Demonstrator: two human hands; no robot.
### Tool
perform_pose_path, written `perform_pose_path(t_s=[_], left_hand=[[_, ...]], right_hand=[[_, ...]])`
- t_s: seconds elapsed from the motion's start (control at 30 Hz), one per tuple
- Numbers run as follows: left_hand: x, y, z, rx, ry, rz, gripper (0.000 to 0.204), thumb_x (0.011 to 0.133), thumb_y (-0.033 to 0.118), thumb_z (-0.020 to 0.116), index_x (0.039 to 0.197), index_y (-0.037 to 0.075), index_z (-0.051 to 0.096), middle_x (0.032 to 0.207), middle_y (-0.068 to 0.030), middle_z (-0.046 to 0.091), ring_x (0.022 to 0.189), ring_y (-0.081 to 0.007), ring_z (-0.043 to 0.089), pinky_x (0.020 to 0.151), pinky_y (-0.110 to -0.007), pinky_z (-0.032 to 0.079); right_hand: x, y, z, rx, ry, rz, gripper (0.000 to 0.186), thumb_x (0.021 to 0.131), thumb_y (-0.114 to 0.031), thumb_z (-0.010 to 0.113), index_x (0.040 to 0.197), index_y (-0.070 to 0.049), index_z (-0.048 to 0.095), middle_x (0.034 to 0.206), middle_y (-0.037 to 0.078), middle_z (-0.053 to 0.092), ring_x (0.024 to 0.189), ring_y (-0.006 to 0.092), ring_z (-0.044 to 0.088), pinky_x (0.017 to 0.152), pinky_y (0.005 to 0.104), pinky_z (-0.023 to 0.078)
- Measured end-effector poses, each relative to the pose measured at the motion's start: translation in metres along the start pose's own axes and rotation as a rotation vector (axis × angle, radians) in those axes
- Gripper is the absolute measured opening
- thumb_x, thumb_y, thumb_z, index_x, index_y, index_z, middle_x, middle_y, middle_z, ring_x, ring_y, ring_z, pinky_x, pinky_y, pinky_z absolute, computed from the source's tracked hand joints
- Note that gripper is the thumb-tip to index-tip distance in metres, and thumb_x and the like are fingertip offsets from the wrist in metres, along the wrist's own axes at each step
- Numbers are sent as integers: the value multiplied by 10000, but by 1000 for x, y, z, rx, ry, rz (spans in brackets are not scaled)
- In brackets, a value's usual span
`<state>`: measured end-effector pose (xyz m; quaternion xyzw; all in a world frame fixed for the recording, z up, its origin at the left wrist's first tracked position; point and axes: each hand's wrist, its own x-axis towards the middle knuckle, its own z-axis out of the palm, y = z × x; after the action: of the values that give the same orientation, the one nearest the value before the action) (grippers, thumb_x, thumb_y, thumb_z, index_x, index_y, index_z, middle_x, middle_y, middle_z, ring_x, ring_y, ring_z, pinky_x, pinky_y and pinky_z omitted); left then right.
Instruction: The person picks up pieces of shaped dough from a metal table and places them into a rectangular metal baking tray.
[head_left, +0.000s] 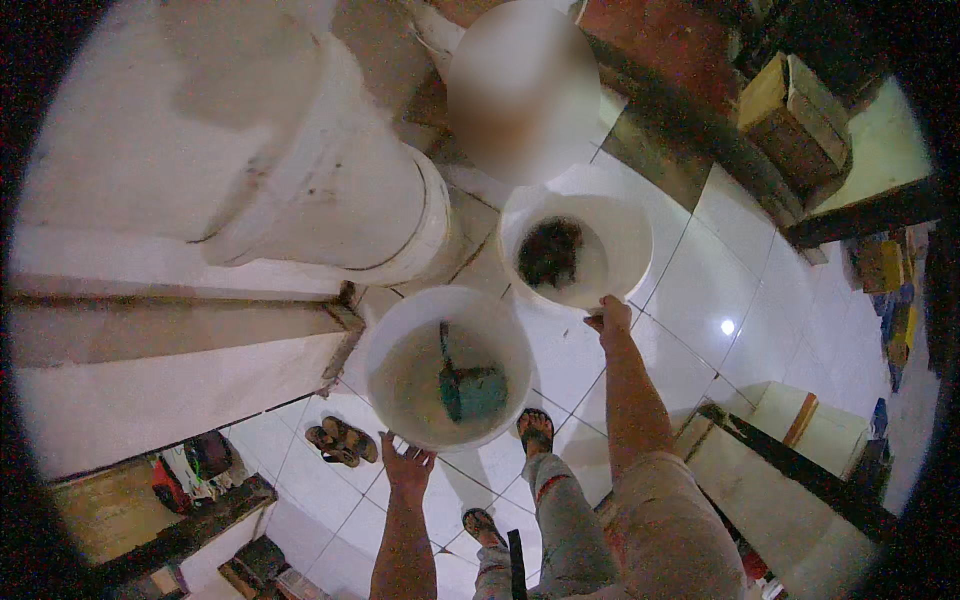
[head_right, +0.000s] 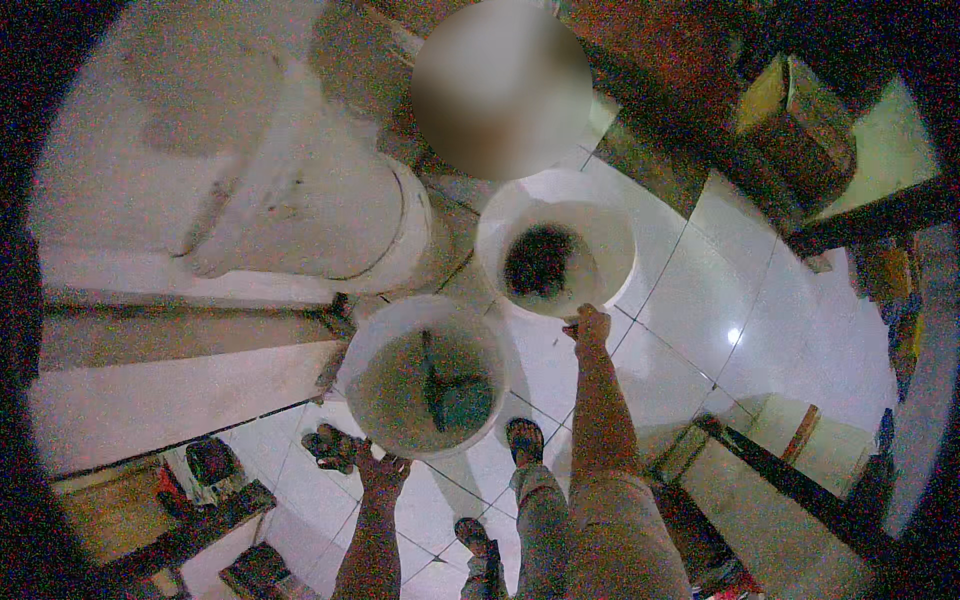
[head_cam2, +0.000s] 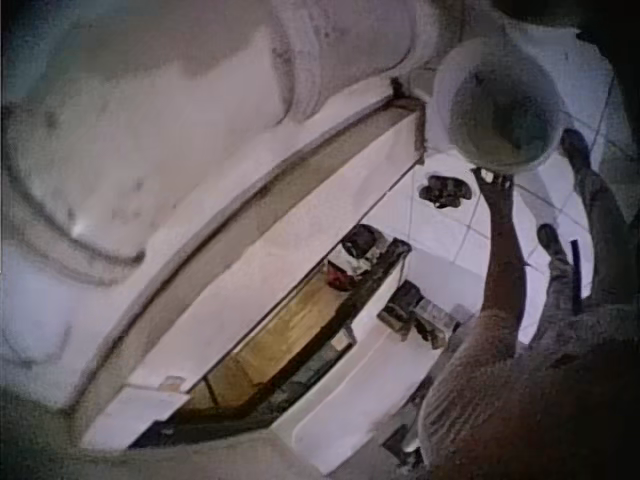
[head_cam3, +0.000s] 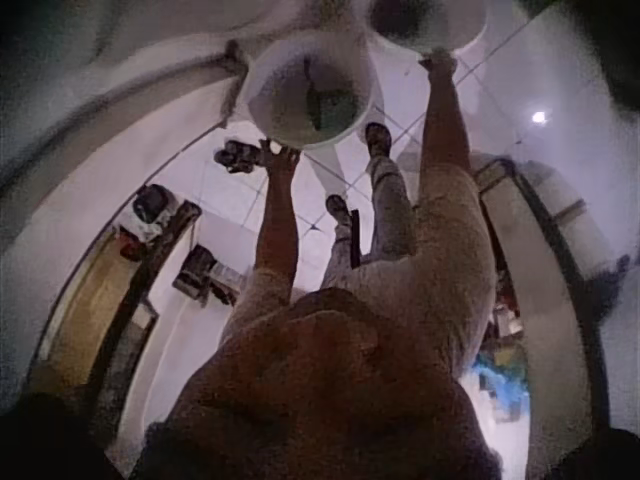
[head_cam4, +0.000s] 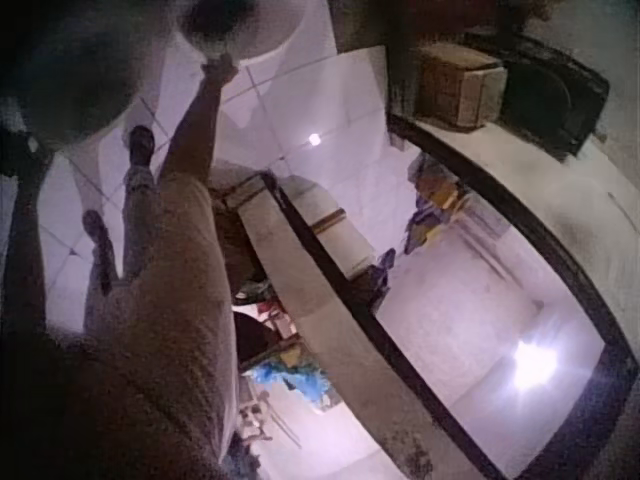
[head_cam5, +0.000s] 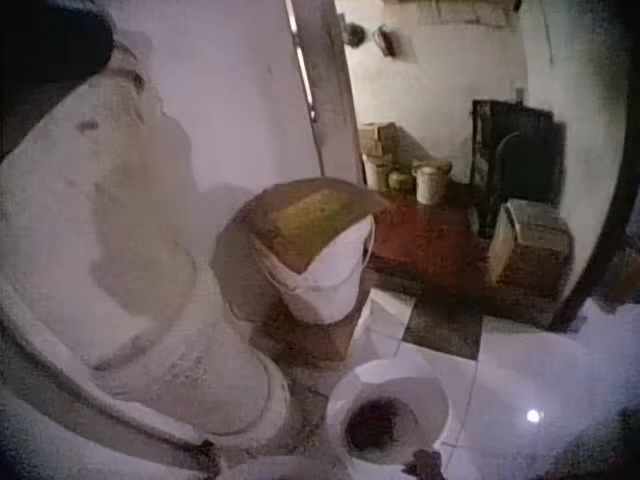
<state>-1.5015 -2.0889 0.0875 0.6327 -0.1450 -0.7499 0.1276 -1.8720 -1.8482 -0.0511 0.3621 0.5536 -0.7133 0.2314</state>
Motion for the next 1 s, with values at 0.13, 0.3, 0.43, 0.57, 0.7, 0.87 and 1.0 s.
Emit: perform_pose_path(t_s=[0.13,0.3,0.43,0.57,0.7,0.87,1.0], left_hand=[[17,-21,66,86,-18,2,617,821,615,399,1319,275,270,1324,-162,285,1174,-312,342,944,-440,297],[45,-41,76,35,9,-40,593,848,594,367,1328,260,268,1334,-154,285,1189,-319,333,946,-459,299],[55,-44,63,5,-8,-89,587,858,583,349,1328,238,288,1343,-125,302,1210,-297,328,952,-469,301],[64,-45,51,131,-285,-28,545,867,542,370,1298,209,356,1316,-95,366,1194,-270,358,945,-455,316],[79,-46,37,-867,-281,-439,492,873,485,388,1263,185,404,1298,-83,402,1158,-274,403,908,-446,346],[114,-76,32,50,-230,25,507,866,509,375,1245,176,420,1299,-74,401,1159,-275,402,894,-468,353],[120,-88,44,-240,-230,-128,611,822,595,373,1316,236,347,1362,-56,339,1202,-291,322,927,-494,261]], right_hand=[[2,18,25,130,-163,15,330,791,-191,613,1037,-16,481,916,143,580,826,267,579,628,389,513],[-55,74,-36,-548,-361,-38,748,825,-575,441,1371,-134,183,1289,124,383,1116,271,436,855,446,414],[-153,68,-9,-152,-425,372,718,841,-595,386,1369,-131,241,1244,117,444,1060,218,489,855,347,436],[-124,103,-7,39,-358,379,549,911,-384,427,1368,-120,274,1213,90,497,961,212,559,752,351,497],[-107,115,4,-259,-447,234,623,896,-461,415,1372,-93,255,1229,99,493,1030,203,529,782,349,485],[-94,98,33,-125,-383,216,534,915,-427,393,1338,-108,331,1174,41,510,987,157,520,824,311,432],[-89,95,14,-89,-377,263,613,883,-509,403,1349,-124,298,1318,58,379,1106,208,447,889,367,394]])
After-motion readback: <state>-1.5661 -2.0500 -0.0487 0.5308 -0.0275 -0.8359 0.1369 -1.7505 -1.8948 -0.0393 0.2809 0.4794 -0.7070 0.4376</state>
